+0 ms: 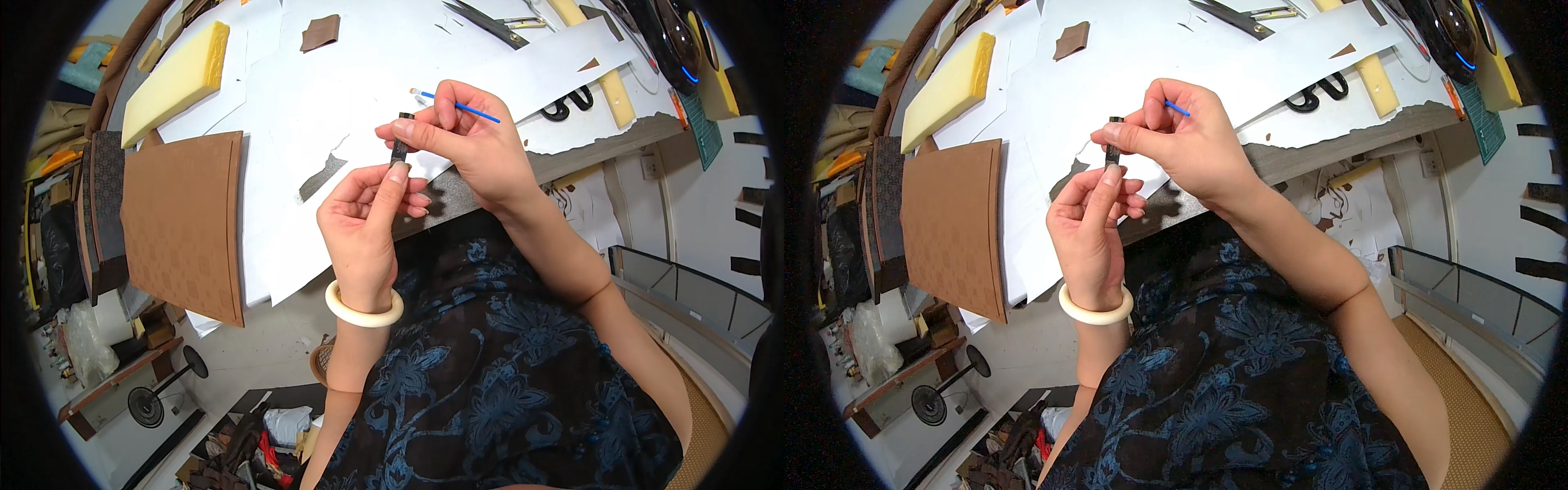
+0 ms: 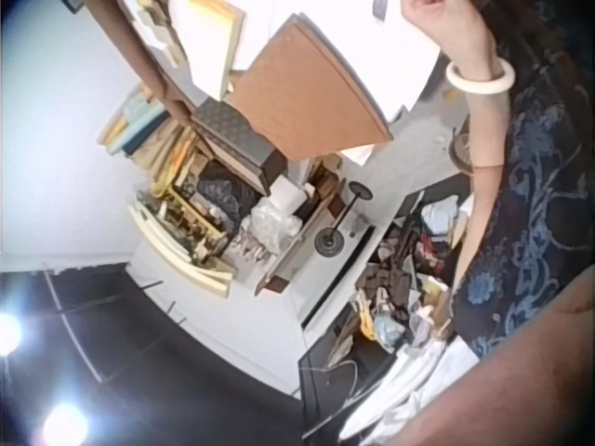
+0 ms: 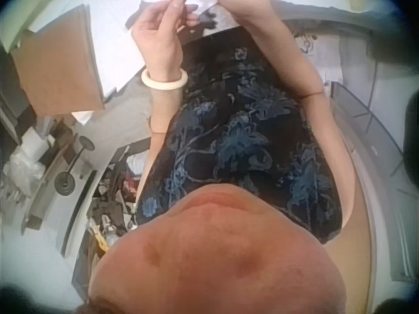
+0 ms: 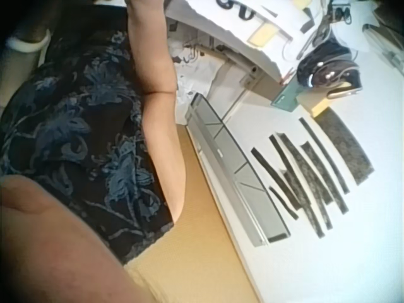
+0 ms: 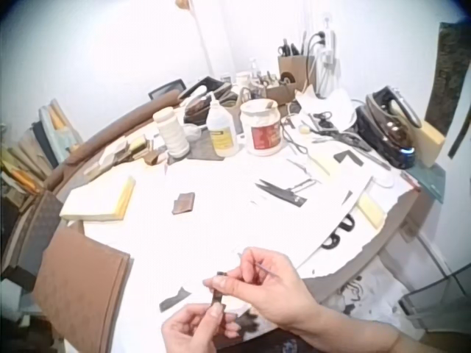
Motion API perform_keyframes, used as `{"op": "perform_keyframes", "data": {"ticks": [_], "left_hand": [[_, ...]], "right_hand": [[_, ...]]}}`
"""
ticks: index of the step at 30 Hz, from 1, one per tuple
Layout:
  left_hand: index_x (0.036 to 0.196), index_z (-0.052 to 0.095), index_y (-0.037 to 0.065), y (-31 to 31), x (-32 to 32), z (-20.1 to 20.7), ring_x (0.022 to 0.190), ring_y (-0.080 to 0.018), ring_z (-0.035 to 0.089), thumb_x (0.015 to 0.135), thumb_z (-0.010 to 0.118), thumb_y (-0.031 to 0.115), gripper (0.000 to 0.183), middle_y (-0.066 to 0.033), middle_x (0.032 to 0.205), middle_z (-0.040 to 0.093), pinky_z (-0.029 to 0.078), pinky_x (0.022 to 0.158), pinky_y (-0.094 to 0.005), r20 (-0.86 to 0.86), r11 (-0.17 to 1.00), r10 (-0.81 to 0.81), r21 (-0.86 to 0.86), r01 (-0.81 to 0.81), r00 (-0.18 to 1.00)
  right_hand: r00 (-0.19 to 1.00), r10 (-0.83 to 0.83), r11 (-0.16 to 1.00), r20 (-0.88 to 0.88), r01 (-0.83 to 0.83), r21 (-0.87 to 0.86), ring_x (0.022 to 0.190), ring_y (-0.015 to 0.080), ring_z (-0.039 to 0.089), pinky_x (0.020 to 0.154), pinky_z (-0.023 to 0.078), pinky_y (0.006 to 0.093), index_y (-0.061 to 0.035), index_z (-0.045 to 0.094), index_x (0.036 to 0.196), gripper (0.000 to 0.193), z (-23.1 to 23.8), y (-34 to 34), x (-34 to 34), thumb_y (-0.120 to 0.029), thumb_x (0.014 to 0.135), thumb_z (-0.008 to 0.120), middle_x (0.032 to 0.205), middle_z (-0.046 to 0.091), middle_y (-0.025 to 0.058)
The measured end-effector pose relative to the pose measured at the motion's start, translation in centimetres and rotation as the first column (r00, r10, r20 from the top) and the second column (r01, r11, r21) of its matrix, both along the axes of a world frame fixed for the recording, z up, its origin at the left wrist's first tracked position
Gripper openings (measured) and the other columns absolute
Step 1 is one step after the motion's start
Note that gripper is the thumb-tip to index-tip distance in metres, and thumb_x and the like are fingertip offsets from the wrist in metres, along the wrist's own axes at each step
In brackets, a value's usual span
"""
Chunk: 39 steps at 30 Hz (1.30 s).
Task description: The person folds a small strip of dark material, applies glue to it using a brush, and presses it onto a larger brown sheet. They then use a utility knife to trim the excess material from the edge of the sheet.
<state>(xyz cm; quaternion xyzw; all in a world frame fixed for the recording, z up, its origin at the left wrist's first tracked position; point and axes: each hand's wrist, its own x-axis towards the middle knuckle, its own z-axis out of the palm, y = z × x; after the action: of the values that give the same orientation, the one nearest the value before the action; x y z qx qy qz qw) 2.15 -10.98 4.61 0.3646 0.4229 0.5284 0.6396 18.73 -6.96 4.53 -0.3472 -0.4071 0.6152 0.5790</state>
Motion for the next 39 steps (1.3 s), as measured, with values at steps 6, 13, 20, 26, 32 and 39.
{"op": "perform_keyframes", "data": {"ticks": [6, 13, 20, 26, 32, 39], "left_hand": [[0.106, 0.071, -0.007, 0.0, -0.1, 0.0, 0.071, -0.0141, 0.072, 0.102, 0.068, 0.007, 0.014, -0.0167, 0.090, 0.077, 0.057, 0.066, -0.0249, 0.006, 0.999, 0.030, -0.029, -0.030, 1.000], [0.107, 0.071, -0.006, -0.3, 0.1, 0.0, 0.071, -0.0170, 0.070, 0.101, 0.069, 0.009, 0.016, -0.0172, 0.089, 0.076, 0.055, 0.065, -0.0259, -0.010, 0.998, 0.046, -0.037, -0.046, 0.999], [0.109, 0.071, -0.007, -0.6, 0.0, 0.1, 0.071, -0.0181, 0.071, 0.101, 0.069, 0.009, 0.018, -0.0195, 0.092, 0.076, 0.057, 0.065, -0.0268, -0.015, 0.999, 0.031, -0.034, -0.032, 0.999], [0.109, 0.071, -0.007, -0.8, -0.5, -0.3, 0.070, -0.0187, 0.070, 0.102, 0.068, 0.010, 0.019, -0.0199, 0.091, 0.076, 0.057, 0.065, -0.0274, -0.002, 0.998, 0.061, -0.035, -0.061, 0.998], [0.109, 0.071, -0.008, -0.9, -0.6, -0.3, 0.072, -0.0164, 0.072, 0.102, 0.067, 0.007, 0.016, -0.0190, 0.092, 0.077, 0.059, 0.068, -0.0262, 0.079, 0.999, 0.041, -0.038, -0.038, 0.996], [0.106, 0.071, -0.007, -0.6, -0.6, -0.1, 0.071, -0.0155, 0.072, 0.102, 0.068, 0.007, 0.014, -0.0168, 0.089, 0.077, 0.059, 0.066, -0.0258, 0.055, 0.998, 0.059, -0.023, -0.057, 0.997]], "right_hand": [[0.983, -0.003, 0.999, 0.182, 0.010, -0.038, 0.097, 0.0184, 0.076, 0.082, 0.057, 0.0263, -0.0122, 0.046, 0.080, 0.039, 0.3, 0.1, 0.1, 0.001, 0.090, 0.080, 0.086, 0.073, 0.0071], [0.990, -0.033, 0.999, 0.134, 0.036, -0.019, 0.098, 0.0202, 0.076, 0.082, 0.058, 0.0268, -0.0127, 0.045, 0.080, 0.039, 0.3, -0.1, 0.0, 0.003, 0.090, 0.079, 0.089, 0.075, 0.0103], [0.996, -0.054, 0.999, 0.069, 0.054, 0.001, 0.107, 0.0280, 0.076, 0.086, 0.060, 0.0316, -0.0128, 0.045, 0.080, 0.037, 0.0, 0.4, 0.5, 0.004, 0.092, 0.075, 0.095, 0.077, 0.0166], [0.990, -0.071, 0.996, 0.125, 0.077, -0.047, 0.095, 0.0179, 0.074, 0.084, 0.059, 0.0288, -0.0125, 0.047, 0.078, 0.039, 0.3, 0.2, 0.3, 0.003, 0.089, 0.080, 0.088, 0.074, 0.0094], [0.991, -0.087, 0.994, 0.100, 0.093, -0.063, 0.085, 0.0114, 0.070, 0.080, 0.059, 0.0262, -0.0119, 0.048, 0.079, 0.040, 0.0, -0.2, 0.0, 0.005, 0.086, 0.083, 0.084, 0.070, 0.0047], [0.991, -0.062, 0.997, 0.123, 0.067, -0.040, 0.086, 0.0147, 0.073, 0.082, 0.061, 0.0279, -0.0117, 0.048, 0.080, 0.039, 0.1, -0.4, -0.1, 0.004, 0.087, 0.082, 0.085, 0.072, 0.0067]]}}
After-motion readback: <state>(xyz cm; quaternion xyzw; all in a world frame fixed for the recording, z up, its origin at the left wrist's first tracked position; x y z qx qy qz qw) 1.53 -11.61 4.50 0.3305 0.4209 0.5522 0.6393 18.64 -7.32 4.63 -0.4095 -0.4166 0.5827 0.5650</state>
